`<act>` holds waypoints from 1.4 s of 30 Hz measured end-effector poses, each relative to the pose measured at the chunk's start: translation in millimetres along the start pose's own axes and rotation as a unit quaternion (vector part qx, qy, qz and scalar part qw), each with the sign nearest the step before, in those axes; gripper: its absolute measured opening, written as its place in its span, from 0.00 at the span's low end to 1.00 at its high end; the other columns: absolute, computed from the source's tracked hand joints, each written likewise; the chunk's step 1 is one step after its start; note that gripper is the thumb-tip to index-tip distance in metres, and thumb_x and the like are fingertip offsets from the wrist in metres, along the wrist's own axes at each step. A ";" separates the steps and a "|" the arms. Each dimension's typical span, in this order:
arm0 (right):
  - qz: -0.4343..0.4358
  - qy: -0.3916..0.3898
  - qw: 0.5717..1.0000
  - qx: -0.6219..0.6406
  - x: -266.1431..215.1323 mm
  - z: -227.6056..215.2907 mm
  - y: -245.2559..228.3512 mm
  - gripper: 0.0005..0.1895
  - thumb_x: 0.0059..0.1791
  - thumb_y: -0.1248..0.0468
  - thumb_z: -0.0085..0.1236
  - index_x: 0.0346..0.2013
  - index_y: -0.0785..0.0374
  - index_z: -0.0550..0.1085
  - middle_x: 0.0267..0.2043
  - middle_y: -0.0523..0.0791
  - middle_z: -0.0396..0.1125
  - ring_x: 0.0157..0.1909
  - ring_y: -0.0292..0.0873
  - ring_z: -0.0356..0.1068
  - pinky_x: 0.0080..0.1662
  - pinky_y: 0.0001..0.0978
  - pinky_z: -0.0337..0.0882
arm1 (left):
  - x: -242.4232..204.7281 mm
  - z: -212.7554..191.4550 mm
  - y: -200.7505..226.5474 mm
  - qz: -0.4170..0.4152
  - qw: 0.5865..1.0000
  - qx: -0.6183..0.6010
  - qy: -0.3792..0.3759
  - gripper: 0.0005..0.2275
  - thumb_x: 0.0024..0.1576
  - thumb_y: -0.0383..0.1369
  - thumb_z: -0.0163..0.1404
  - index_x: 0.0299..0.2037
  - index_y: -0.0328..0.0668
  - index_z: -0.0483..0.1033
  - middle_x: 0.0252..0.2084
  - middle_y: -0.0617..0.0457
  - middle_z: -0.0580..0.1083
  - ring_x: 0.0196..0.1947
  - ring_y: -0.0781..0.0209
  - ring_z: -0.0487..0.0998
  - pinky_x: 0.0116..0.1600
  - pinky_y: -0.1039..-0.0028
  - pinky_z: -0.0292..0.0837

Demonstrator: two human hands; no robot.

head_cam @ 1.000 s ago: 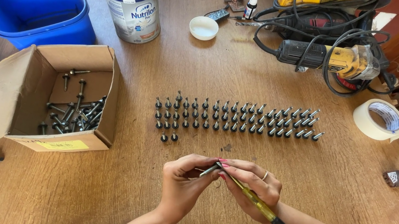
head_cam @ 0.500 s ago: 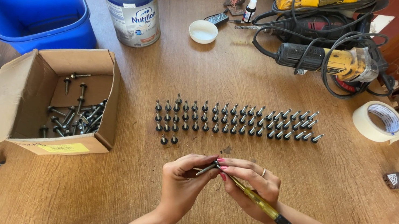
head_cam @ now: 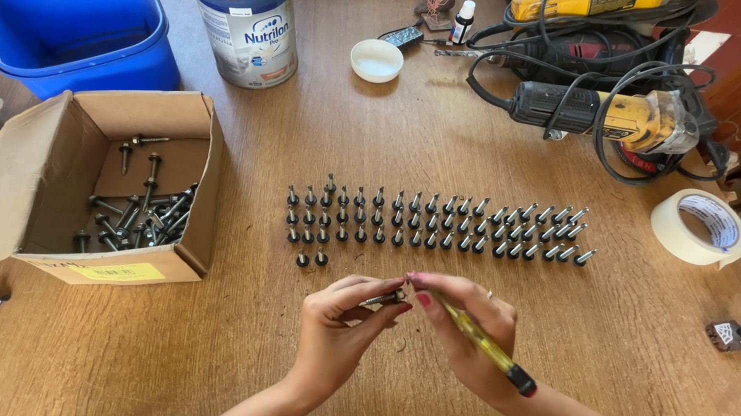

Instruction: Assembling small metal fasteners by picking screws from a box and using a screwdriver to adjust or attach components.

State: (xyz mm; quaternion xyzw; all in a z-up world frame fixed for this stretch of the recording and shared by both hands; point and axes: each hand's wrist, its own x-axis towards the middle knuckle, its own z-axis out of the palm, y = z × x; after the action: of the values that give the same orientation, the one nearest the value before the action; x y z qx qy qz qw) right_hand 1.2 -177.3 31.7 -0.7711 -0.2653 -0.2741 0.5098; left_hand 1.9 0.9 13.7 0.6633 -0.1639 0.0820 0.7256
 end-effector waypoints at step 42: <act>0.057 -0.073 0.995 0.035 3.0 1.4 17.1 0.12 0.50 0.71 0.61 0.48 0.65 0.76 0.44 0.47 0.77 0.43 0.40 0.81 0.45 0.27 0.84 | 5.1 -5.7 -15.6 -0.213 0.967 -0.088 -0.109 0.10 0.65 0.31 0.47 0.42 0.31 0.81 0.24 0.47 0.79 0.22 0.63 0.79 0.30 0.78 0.78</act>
State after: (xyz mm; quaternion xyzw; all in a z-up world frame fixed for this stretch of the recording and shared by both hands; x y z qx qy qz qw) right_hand 15.3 -181.5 22.4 -0.7844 -0.2665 -0.1783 0.5309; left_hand 12.6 4.4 0.5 0.6216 -0.1035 -0.1621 0.7593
